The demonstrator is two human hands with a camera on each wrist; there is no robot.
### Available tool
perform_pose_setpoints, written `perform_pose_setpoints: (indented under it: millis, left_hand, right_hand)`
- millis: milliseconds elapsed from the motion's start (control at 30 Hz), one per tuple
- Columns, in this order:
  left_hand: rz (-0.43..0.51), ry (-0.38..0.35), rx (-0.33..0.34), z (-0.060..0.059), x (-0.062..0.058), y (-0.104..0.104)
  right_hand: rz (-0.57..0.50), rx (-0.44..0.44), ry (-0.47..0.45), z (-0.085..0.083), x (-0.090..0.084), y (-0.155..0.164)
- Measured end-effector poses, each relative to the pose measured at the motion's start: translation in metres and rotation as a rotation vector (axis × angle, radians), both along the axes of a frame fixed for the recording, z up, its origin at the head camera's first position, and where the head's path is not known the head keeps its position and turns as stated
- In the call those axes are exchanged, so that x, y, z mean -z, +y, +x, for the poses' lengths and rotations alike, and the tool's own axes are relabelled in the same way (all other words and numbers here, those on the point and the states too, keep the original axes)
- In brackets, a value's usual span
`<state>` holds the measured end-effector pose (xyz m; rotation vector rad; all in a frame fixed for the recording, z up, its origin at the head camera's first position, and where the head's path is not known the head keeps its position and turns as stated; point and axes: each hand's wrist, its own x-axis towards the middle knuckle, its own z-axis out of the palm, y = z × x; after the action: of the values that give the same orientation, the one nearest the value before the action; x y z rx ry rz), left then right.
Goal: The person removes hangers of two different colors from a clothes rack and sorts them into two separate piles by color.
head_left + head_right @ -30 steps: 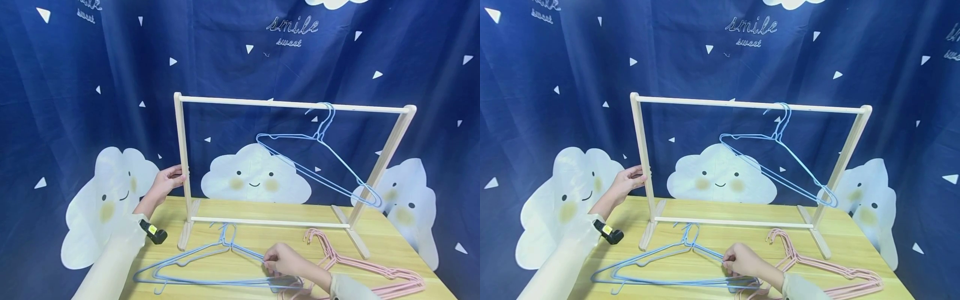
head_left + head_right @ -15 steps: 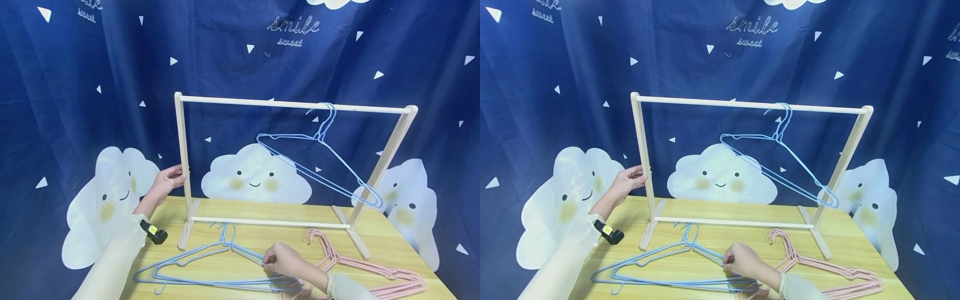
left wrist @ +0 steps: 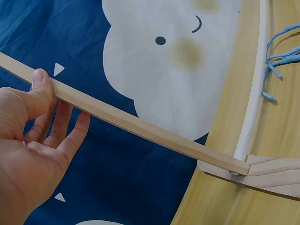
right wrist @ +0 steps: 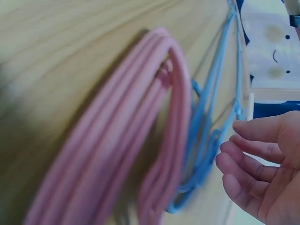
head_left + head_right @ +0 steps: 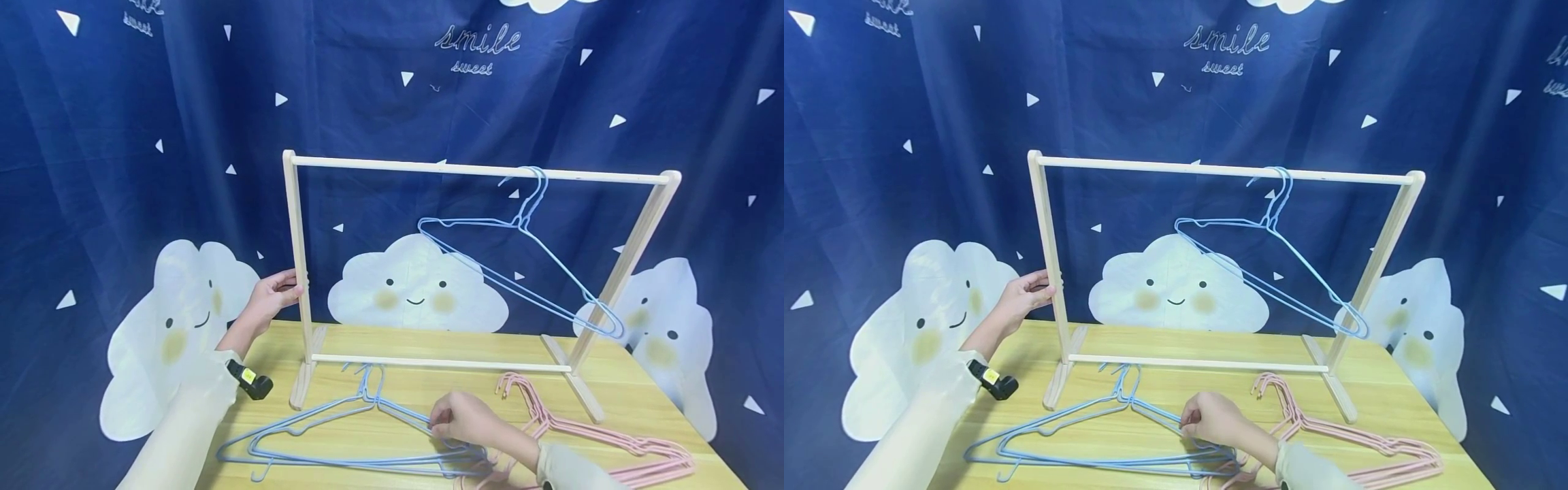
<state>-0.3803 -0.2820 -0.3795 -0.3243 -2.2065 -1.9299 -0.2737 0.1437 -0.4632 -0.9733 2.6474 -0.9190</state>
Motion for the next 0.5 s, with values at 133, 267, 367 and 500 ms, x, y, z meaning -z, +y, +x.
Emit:
perform_pose_setpoints:
  millis: [133,267,367,500]
  left_hand:
    - [-0.007,-0.006,-0.005,0.000,0.000,0.000]
    - [-0.012,-0.002,-0.004,0.001,-0.001,0.000]
    - [-0.014,0.003,0.003,0.002,-0.001,0.000]
    - [-0.015,0.005,0.011,0.002,-0.001,0.000]
  right_hand:
    - [-0.001,0.000,0.010,-0.005,-0.011,0.003]
    - [-0.021,0.012,0.039,-0.011,-0.032,0.007]
    - [-0.046,0.025,0.078,-0.015,-0.056,0.013]
    - [-0.082,0.076,0.193,-0.020,-0.090,0.023]
